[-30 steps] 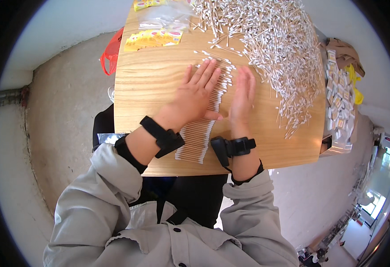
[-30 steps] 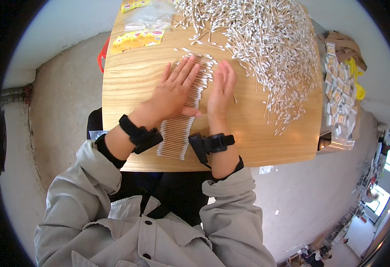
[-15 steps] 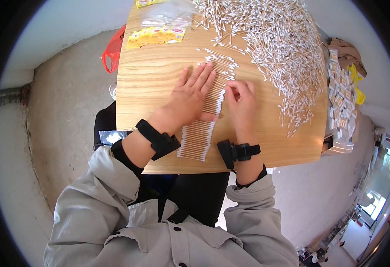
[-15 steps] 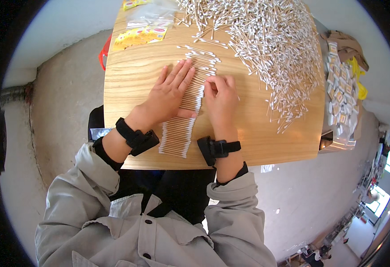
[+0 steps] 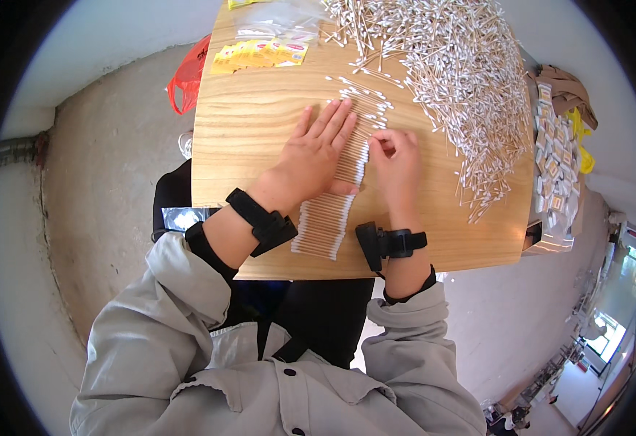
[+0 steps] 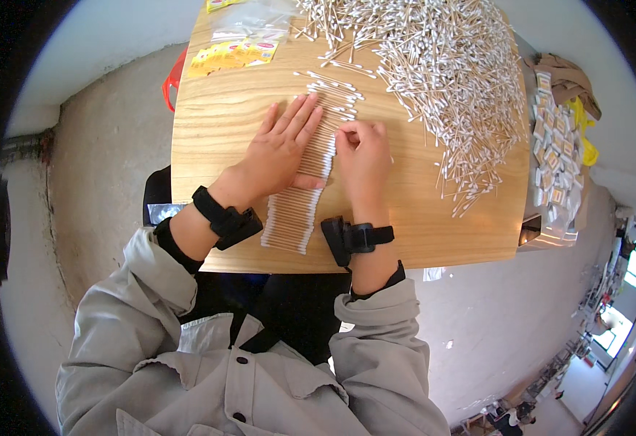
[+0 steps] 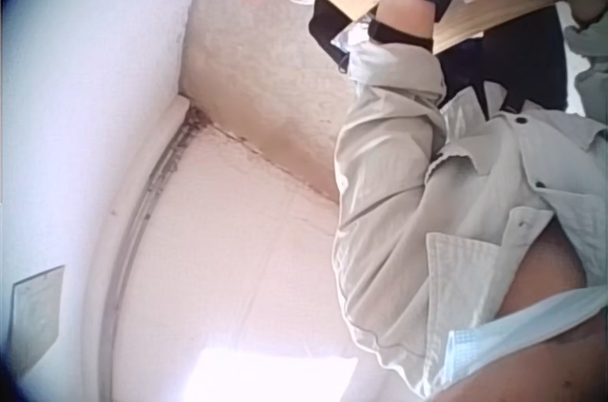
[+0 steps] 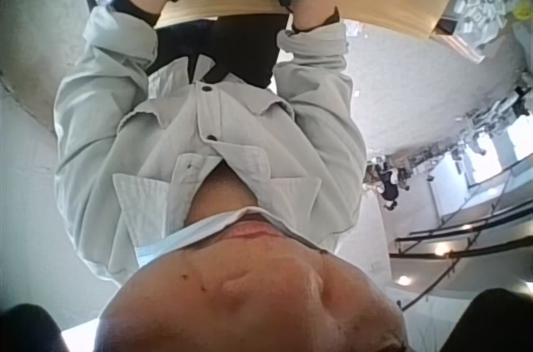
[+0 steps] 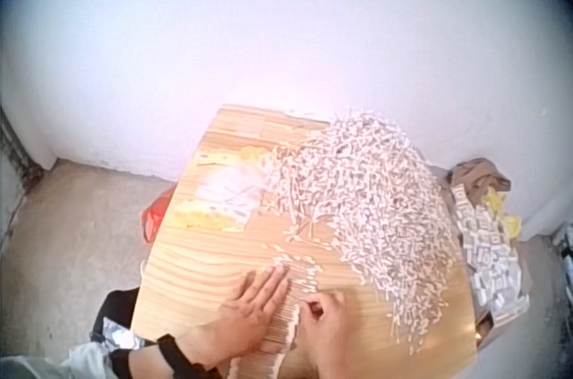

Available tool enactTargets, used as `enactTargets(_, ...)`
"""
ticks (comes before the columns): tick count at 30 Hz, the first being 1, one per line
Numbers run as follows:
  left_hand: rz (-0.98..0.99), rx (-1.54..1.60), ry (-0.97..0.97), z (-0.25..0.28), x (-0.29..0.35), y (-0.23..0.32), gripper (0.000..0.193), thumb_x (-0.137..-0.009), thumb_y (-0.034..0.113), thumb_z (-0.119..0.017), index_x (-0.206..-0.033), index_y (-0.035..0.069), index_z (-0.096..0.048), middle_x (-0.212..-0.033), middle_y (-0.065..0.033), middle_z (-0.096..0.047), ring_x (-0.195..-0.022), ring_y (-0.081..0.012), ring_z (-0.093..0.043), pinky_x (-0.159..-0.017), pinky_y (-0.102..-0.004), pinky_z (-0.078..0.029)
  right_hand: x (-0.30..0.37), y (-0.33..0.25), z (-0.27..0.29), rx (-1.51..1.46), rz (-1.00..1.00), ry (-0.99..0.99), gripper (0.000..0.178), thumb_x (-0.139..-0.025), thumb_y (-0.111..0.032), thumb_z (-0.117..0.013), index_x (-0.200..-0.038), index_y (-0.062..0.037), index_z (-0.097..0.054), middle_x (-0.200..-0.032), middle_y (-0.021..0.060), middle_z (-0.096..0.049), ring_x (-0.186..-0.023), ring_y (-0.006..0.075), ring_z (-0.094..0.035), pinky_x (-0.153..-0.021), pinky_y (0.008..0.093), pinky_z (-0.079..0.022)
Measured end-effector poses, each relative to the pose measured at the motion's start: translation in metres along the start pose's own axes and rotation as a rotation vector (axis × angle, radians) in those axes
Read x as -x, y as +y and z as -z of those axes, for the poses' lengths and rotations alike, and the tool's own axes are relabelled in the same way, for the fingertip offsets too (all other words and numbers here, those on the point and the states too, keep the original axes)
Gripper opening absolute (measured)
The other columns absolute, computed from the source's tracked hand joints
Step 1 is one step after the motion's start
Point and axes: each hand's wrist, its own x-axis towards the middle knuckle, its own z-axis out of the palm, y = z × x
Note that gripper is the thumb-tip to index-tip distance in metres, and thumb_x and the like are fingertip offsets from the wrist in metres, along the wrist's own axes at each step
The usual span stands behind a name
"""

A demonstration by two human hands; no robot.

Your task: The person is organizing cotton swabs on a table and placing them into a small plastic bag.

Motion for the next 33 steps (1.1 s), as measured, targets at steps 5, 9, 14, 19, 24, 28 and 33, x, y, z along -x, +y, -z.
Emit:
enactTargets(5,0.002,0.003,-0.001,-0.003,0.001,0.0,0.117,-0.066,0.071,-0.061,-0.146,-0.004,-0.021,-0.155,-0.0179,-0.018,-0.144,-0.0313,-0.017,-0.115,-0.0487,-0.013,-0.008,0.006,0.003,-0.063,-0.014,-0.106,0.008,-0.077,-0.011,-0.072,-0.083,-0.0075,-0.069,-0.082,0.007,-0.057,-0.071,0.0176,-0.062,-0.064,0.0304,-0.05)
enactTargets(9,0.009,0.012,-0.004,-0.001,0.001,0.001,0.117,-0.066,0.071,-0.061,-0.146,-0.003,-0.021,-0.155,-0.0179,-0.018,-0.144,-0.0313,-0.016,-0.115,-0.0488,-0.012,-0.007,0.014,0.003,-0.148,0.016,-0.073,0.01,-0.076,-0.011,-0.073,-0.084,-0.0062,-0.069,-0.083,0.0071,-0.058,-0.071,0.0165,-0.062,-0.063,0.0303,-0.05)
enactTargets(14,0.017,0.016,0.0,-0.002,0.002,0.001,0.117,-0.066,0.071,-0.061,-0.146,-0.003,-0.021,-0.155,-0.0179,-0.018,-0.144,-0.0313,-0.016,-0.115,-0.0492,-0.012,-0.01,0.013,0.002,-0.086,-0.056,-0.091,0.012,-0.077,-0.012,-0.073,-0.086,-0.0048,-0.069,-0.083,0.0072,-0.06,-0.072,0.0171,-0.061,-0.065,0.0289,-0.05)
enactTargets(19,0.025,0.008,-0.013,-0.001,0.002,0.003,0.119,-0.065,0.072,-0.062,-0.146,-0.004,-0.021,-0.155,-0.0187,-0.017,-0.144,-0.0316,-0.015,-0.115,-0.0497,-0.012,-0.01,0.016,-0.002,-0.107,-0.041,-0.029,0.015,-0.079,-0.013,-0.071,-0.09,-0.0032,-0.067,-0.086,0.0073,-0.061,-0.074,0.0183,-0.06,-0.069,0.0291,-0.049)
enactTargets(24,0.046,0.07,-0.004,0.007,0.0,0.001,0.123,-0.062,0.075,-0.062,-0.146,-0.005,-0.019,-0.155,-0.021,-0.014,-0.144,-0.0338,-0.012,-0.115,-0.051,-0.011,-0.012,0.035,-0.013,-0.468,-0.212,0.243,0.022,-0.082,-0.013,-0.067,-0.102,-0.0031,-0.065,-0.093,0.009,-0.06,-0.079,0.0187,-0.058,-0.073,0.0307,-0.049)
enactTargets(28,0.213,0.004,0.024,0.013,-0.001,-0.016,0.126,-0.06,0.075,-0.064,-0.146,-0.004,-0.018,-0.154,-0.0221,-0.013,-0.144,-0.0361,-0.011,-0.115,-0.0518,-0.012,-0.013,0.022,-0.013,-0.378,-0.104,0.241,0.026,-0.083,-0.01,-0.065,-0.107,-0.003,-0.063,-0.099,0.0101,-0.056,-0.081,0.0195,-0.057,-0.074,0.0317,-0.049)
enactTargets(33,0.117,0.026,0.017,0.013,-0.004,-0.012,0.124,-0.06,0.073,-0.065,-0.146,-0.004,-0.019,-0.155,-0.0204,-0.014,-0.144,-0.0354,-0.011,-0.114,-0.0515,-0.014,-0.015,0.002,-0.005,0.023,0.019,0.055,0.025,-0.08,-0.005,-0.067,-0.104,-0.006,-0.065,-0.098,0.0101,-0.054,-0.08,0.0211,-0.059,-0.073,0.0317,-0.051)
